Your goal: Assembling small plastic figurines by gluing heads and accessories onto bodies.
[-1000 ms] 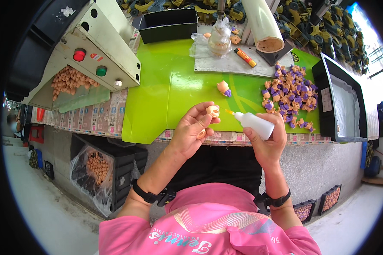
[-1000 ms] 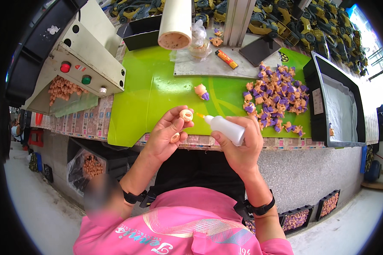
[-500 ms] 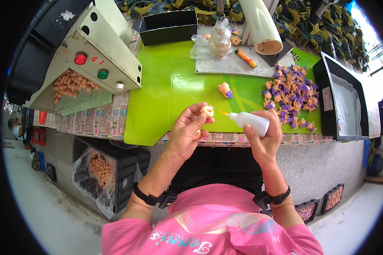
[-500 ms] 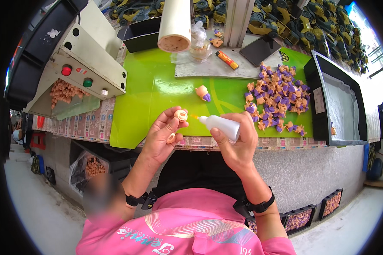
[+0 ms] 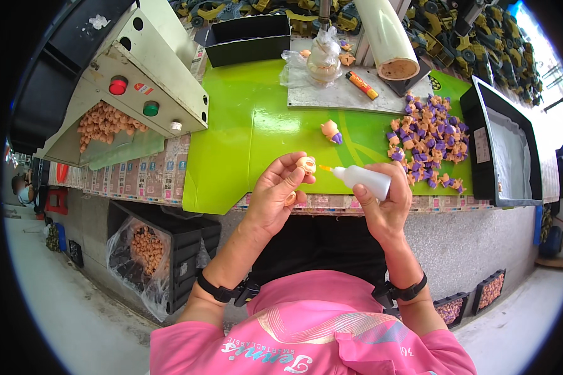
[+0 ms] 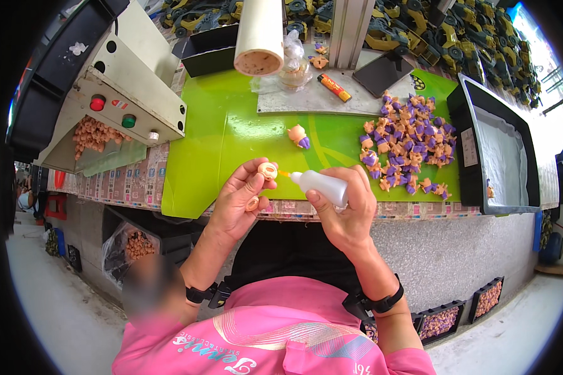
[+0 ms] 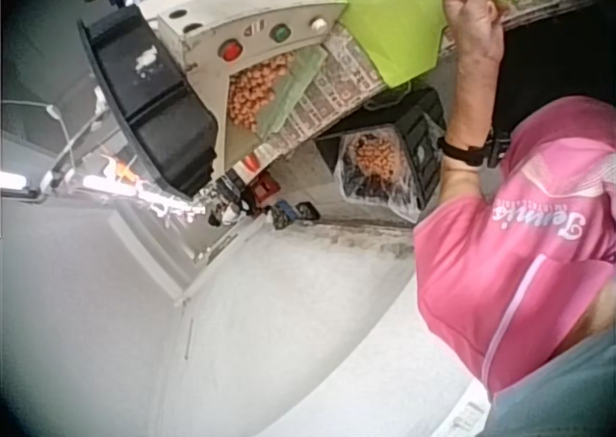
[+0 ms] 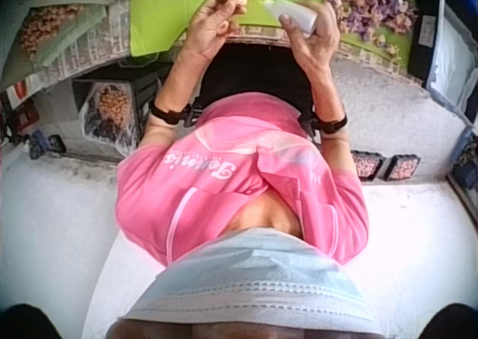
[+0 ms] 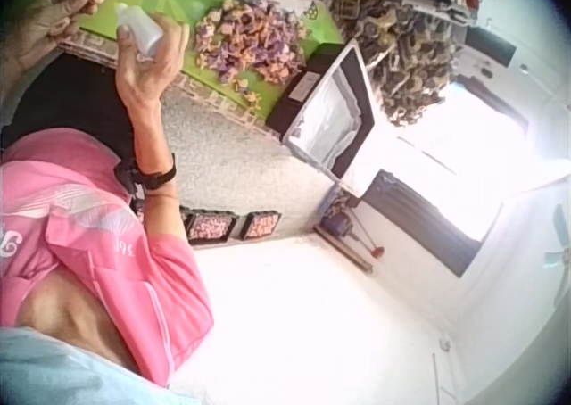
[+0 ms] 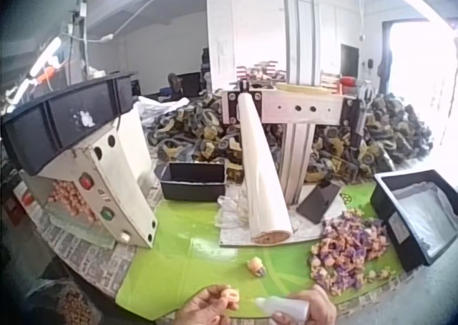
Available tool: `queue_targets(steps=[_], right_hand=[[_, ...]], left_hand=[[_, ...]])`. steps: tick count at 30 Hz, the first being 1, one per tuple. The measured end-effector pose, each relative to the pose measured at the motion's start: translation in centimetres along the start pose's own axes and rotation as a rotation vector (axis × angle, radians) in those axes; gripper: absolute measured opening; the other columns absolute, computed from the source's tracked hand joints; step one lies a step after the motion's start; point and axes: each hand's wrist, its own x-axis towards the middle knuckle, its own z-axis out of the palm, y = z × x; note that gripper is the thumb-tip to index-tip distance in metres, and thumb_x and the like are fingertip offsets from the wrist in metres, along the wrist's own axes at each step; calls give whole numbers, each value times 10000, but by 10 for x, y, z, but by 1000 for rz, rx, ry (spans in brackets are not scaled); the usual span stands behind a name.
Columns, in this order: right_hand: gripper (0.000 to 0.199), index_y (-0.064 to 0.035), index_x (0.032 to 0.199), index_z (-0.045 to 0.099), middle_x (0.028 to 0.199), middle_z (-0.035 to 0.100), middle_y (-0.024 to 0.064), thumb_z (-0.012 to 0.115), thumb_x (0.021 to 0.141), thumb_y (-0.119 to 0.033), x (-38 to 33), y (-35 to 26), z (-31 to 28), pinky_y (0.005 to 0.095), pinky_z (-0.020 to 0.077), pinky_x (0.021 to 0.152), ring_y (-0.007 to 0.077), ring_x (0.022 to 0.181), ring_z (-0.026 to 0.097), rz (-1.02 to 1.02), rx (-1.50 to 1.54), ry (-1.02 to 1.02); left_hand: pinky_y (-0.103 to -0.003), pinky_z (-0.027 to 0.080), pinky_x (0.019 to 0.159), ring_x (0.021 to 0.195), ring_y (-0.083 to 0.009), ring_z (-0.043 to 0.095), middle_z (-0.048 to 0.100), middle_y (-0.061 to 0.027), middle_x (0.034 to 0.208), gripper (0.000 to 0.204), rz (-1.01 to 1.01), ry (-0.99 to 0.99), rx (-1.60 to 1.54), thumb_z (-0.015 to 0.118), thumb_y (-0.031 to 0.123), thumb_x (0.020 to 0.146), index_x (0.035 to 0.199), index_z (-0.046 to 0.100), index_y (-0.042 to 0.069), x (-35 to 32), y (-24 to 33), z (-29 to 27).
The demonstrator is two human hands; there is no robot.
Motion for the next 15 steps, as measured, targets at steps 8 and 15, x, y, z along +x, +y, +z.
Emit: queue_targets(steps=[8,15], right_hand=[[337,-3,995,604,870,570,76,771,810,-230,-2,4,5,295,416,640,179,746,516,14,68,2],[333,-2,993,607,867,578,79,774,802,-219,-3,3,3,299,418,645,186,745,519,10,33,9]], left_hand=[[-180,511,571,916,-97,626,644,-29,1081,291,0,-15,6,628,129,926,1203,566,70,0,-1,-1],[-185,511,575,908,-96,624,643,-27,1082,289,-9,-12,3,627,127,926,1204,567,79,-1,-1,-2]])
